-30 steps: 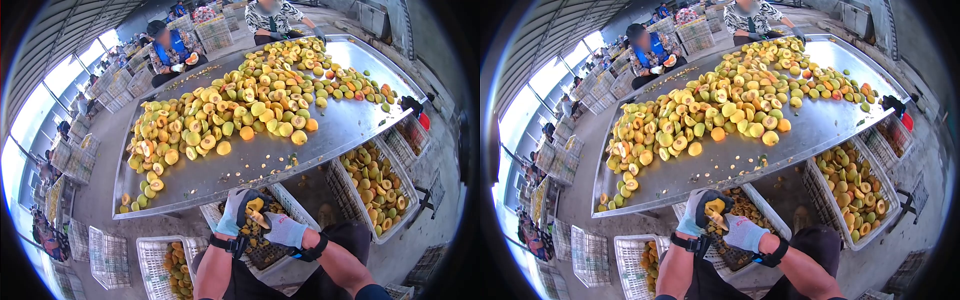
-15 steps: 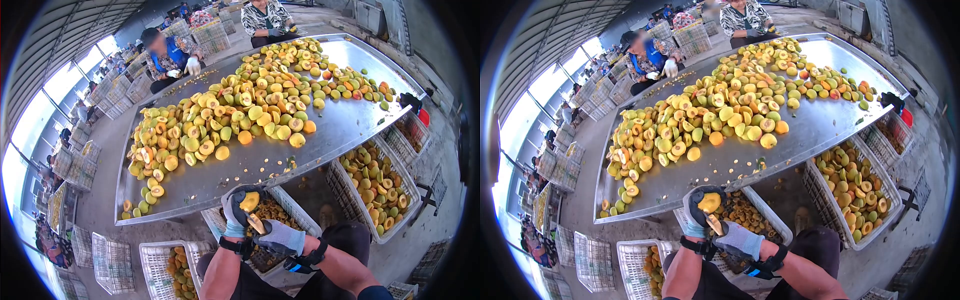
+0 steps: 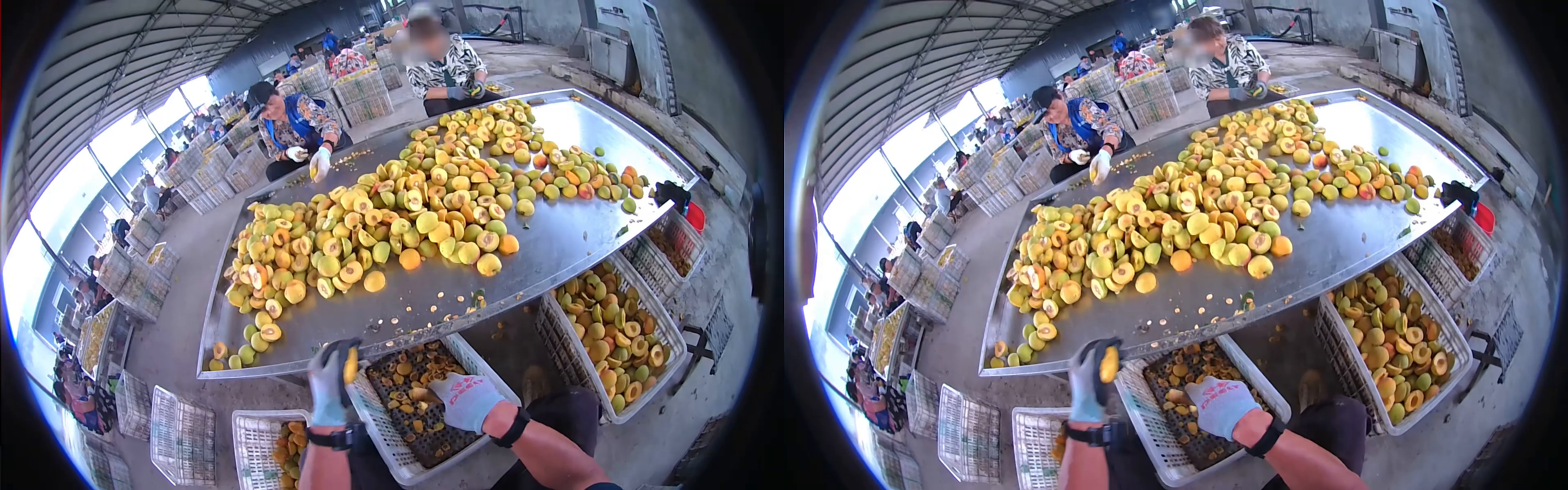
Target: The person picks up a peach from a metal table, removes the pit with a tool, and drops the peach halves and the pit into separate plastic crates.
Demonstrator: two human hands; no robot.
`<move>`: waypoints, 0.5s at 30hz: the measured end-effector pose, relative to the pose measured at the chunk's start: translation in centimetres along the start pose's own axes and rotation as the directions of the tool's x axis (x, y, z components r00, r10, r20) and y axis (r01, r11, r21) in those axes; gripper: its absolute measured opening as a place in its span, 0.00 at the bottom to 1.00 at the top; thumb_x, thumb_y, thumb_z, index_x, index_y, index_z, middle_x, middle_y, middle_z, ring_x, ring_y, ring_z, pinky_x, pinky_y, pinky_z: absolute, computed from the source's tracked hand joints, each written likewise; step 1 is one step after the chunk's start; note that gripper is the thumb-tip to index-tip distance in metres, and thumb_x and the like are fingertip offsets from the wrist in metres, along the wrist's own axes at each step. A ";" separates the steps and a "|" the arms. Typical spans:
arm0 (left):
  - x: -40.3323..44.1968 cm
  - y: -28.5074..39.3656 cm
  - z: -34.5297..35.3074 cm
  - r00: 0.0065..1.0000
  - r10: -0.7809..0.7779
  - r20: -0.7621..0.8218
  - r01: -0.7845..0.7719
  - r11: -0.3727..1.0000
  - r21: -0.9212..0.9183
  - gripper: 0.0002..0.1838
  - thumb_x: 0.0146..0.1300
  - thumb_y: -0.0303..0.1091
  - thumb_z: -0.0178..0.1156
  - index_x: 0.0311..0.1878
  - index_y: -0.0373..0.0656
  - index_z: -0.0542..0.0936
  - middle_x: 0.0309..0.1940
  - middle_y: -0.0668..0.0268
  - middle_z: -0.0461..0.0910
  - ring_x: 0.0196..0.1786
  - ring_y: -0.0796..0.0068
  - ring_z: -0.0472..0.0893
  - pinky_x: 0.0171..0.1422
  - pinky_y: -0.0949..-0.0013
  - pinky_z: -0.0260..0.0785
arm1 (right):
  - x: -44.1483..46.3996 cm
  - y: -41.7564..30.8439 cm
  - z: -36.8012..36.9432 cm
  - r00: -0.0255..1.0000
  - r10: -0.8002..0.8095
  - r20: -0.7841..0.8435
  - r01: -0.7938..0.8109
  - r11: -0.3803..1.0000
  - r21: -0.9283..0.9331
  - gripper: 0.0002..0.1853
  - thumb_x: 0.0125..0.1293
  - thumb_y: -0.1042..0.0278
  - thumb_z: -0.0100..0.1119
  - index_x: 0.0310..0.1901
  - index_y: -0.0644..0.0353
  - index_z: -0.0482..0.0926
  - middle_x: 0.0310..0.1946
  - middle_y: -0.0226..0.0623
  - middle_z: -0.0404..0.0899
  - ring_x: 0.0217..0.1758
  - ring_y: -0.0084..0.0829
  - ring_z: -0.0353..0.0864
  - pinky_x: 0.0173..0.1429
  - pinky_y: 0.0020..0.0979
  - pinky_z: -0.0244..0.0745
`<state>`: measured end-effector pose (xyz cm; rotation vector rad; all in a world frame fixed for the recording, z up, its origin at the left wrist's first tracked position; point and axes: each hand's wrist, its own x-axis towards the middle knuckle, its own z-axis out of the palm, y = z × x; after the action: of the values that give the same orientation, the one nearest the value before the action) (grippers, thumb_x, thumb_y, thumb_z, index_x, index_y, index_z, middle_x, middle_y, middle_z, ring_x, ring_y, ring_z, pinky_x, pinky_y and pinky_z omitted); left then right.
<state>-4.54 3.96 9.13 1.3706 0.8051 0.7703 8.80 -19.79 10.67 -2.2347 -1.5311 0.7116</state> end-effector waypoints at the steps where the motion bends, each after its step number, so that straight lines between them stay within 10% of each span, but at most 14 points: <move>1: -1.3 2.6 -1.2 0.999 0.018 -0.028 -0.017 0.999 0.033 0.12 0.67 0.25 0.54 0.46 0.31 0.84 0.38 0.63 0.86 0.35 0.79 0.81 0.39 0.76 0.75 | -0.1 -0.2 0.0 1.000 0.005 -0.008 -0.005 1.000 0.003 0.16 0.60 0.66 0.56 0.49 0.58 0.77 0.43 0.48 0.83 0.46 0.49 0.84 0.48 0.47 0.79; 5: -3.6 4.6 -11.3 0.948 0.320 0.004 -0.207 0.603 0.771 0.10 0.59 0.25 0.62 0.43 0.33 0.85 0.35 0.58 0.88 0.39 0.70 0.86 0.47 0.66 0.76 | -0.1 -0.5 -0.1 0.997 -0.042 -0.071 0.040 0.999 -0.024 0.12 0.62 0.68 0.56 0.47 0.58 0.79 0.40 0.48 0.84 0.45 0.47 0.85 0.45 0.44 0.81; 8: -6.4 3.7 -16.9 0.943 0.329 0.045 -0.137 0.263 0.955 0.11 0.54 0.37 0.67 0.38 0.43 0.87 0.33 0.59 0.87 0.38 0.53 0.85 0.48 0.56 0.77 | -0.4 -0.4 0.1 0.992 -0.104 -0.070 0.102 0.994 -0.038 0.11 0.63 0.69 0.54 0.46 0.59 0.79 0.40 0.47 0.84 0.45 0.46 0.85 0.45 0.44 0.81; 10: -7.4 3.0 -18.8 0.985 0.131 0.116 -0.061 -0.362 0.930 0.11 0.55 0.42 0.64 0.36 0.46 0.86 0.31 0.58 0.85 0.38 0.53 0.84 0.47 0.53 0.76 | -0.3 -0.6 0.6 0.994 -0.104 -0.041 0.101 0.992 -0.071 0.11 0.63 0.69 0.52 0.45 0.59 0.79 0.39 0.46 0.84 0.45 0.46 0.85 0.44 0.44 0.80; 13: -5.8 3.6 -14.0 0.976 0.125 0.179 -0.190 0.084 0.978 0.14 0.55 0.45 0.62 0.40 0.50 0.85 0.35 0.57 0.85 0.42 0.54 0.84 0.51 0.53 0.74 | -0.7 -0.5 1.0 0.987 -0.161 -0.027 0.159 0.985 -0.069 0.11 0.64 0.69 0.52 0.46 0.58 0.79 0.39 0.46 0.85 0.44 0.46 0.86 0.43 0.44 0.80; 15: -2.7 3.6 -8.5 0.970 0.082 0.229 -0.238 0.129 0.963 0.15 0.56 0.46 0.62 0.42 0.50 0.86 0.37 0.57 0.86 0.45 0.53 0.84 0.52 0.54 0.75 | -0.7 -0.4 1.0 0.990 -0.139 0.012 0.140 0.987 -0.082 0.11 0.63 0.68 0.53 0.46 0.57 0.79 0.38 0.45 0.85 0.42 0.46 0.86 0.41 0.44 0.80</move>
<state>-13.22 6.26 12.53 2.7689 1.1462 0.1649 7.71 -20.35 10.16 -2.1582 -1.7296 0.6254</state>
